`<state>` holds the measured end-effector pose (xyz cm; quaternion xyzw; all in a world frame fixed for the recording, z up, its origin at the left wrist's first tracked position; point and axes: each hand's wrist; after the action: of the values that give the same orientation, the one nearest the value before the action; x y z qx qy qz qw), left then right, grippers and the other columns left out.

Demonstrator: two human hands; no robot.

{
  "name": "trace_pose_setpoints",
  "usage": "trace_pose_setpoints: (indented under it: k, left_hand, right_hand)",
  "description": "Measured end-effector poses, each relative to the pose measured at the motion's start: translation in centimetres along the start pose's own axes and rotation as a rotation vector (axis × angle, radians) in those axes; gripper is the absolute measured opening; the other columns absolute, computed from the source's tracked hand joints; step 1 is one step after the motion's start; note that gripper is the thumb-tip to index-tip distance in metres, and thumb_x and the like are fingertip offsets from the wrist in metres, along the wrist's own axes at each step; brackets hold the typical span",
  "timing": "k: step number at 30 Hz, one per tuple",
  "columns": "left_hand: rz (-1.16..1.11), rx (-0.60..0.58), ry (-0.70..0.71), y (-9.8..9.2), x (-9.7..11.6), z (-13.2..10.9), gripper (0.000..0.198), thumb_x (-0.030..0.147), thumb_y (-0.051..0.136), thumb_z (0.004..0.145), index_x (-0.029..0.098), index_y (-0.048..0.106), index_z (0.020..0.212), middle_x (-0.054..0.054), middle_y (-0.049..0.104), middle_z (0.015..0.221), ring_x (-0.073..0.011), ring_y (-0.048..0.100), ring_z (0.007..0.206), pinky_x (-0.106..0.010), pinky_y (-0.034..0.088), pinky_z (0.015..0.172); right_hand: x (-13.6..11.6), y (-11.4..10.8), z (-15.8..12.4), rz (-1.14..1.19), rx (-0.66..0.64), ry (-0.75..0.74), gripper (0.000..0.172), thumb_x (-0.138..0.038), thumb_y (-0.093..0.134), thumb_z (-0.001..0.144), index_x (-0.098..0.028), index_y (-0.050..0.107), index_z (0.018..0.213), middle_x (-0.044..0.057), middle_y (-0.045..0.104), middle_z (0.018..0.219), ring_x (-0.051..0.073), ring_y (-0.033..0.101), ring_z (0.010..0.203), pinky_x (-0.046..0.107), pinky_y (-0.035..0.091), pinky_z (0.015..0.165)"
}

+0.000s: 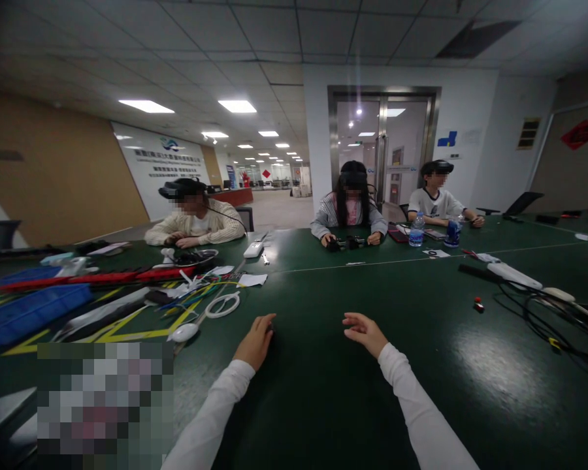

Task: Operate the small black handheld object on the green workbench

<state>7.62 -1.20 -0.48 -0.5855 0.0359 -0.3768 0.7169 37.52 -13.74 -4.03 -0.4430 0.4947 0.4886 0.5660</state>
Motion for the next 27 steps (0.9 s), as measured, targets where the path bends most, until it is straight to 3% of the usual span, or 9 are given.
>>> trace_pose_setpoints:
  k: [4,8,12,16,19,27]
  left_hand:
    - [0.100,0.280,-0.285,-3.6,-7.9,-0.1,0.038,0.017,0.036,0.080,0.017,0.043,0.117,-0.010,0.048,0.108,-0.0202,0.051,0.102,-0.036,0.041,0.090]
    - [0.135,0.406,-0.310,-5.4,-12.0,-0.8,0.036,0.019,0.040,0.076,0.016,0.047,0.111,-0.009,0.052,0.095,-0.0231,0.049,0.101,-0.040,0.039,0.092]
    - [0.128,0.511,-0.291,-5.8,-12.3,-1.1,0.035,0.019,0.040,0.074,0.014,0.048,0.108,-0.009,0.052,0.095,-0.0220,0.049,0.098,-0.037,0.039,0.092]
    - [0.099,0.612,-0.400,-6.0,-12.4,-1.2,0.031,0.020,0.041,0.074,0.015,0.049,0.103,-0.008,0.053,0.093,-0.0219,0.050,0.096,-0.037,0.040,0.090]
    - [0.070,0.594,-0.451,-5.9,-13.0,-1.3,0.029,0.022,0.044,0.073,0.016,0.049,0.100,-0.006,0.053,0.089,-0.0208,0.052,0.090,-0.036,0.041,0.088]
    - [0.110,0.549,-0.424,-5.5,-13.3,-1.2,0.030,0.023,0.046,0.072,0.015,0.049,0.101,-0.006,0.055,0.091,-0.0191,0.054,0.089,-0.033,0.041,0.088]
  right_hand:
    - [-0.6,-1.5,-0.5,0.006,0.147,0.027,0.055,-0.047,0.068,0.061,-0.022,0.056,0.109,0.010,0.060,0.110,0.024,0.059,0.091,0.038,0.049,0.071]
    - [-1.2,-1.4,-0.7,0.015,0.236,0.046,0.051,-0.047,0.067,0.060,-0.022,0.060,0.104,0.010,0.064,0.104,0.025,0.061,0.087,0.038,0.049,0.067]
    - [-1.0,-0.4,-0.7,-0.002,0.223,0.027,0.046,-0.043,0.069,0.059,-0.021,0.063,0.098,0.009,0.066,0.097,0.026,0.061,0.087,0.040,0.049,0.070]
    - [-0.2,0.4,-0.5,0.000,0.164,0.003,0.041,-0.039,0.070,0.059,-0.020,0.064,0.095,0.007,0.066,0.093,0.025,0.059,0.093,0.042,0.048,0.080]
    - [0.5,0.5,-0.3,-0.014,0.134,0.004,0.039,-0.037,0.070,0.061,-0.020,0.063,0.095,0.006,0.066,0.094,0.024,0.059,0.095,0.042,0.046,0.085]
    - [1.5,-0.3,0.1,-0.047,0.076,0.004,0.037,-0.035,0.068,0.065,-0.019,0.061,0.098,0.005,0.065,0.096,0.022,0.059,0.097,0.043,0.044,0.090]
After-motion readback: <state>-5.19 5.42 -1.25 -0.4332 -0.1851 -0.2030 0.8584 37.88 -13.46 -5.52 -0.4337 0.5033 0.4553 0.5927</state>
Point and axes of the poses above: each hand's wrist, its own z-axis towards the middle knuckle, its own y-axis out of the palm, x = y × z
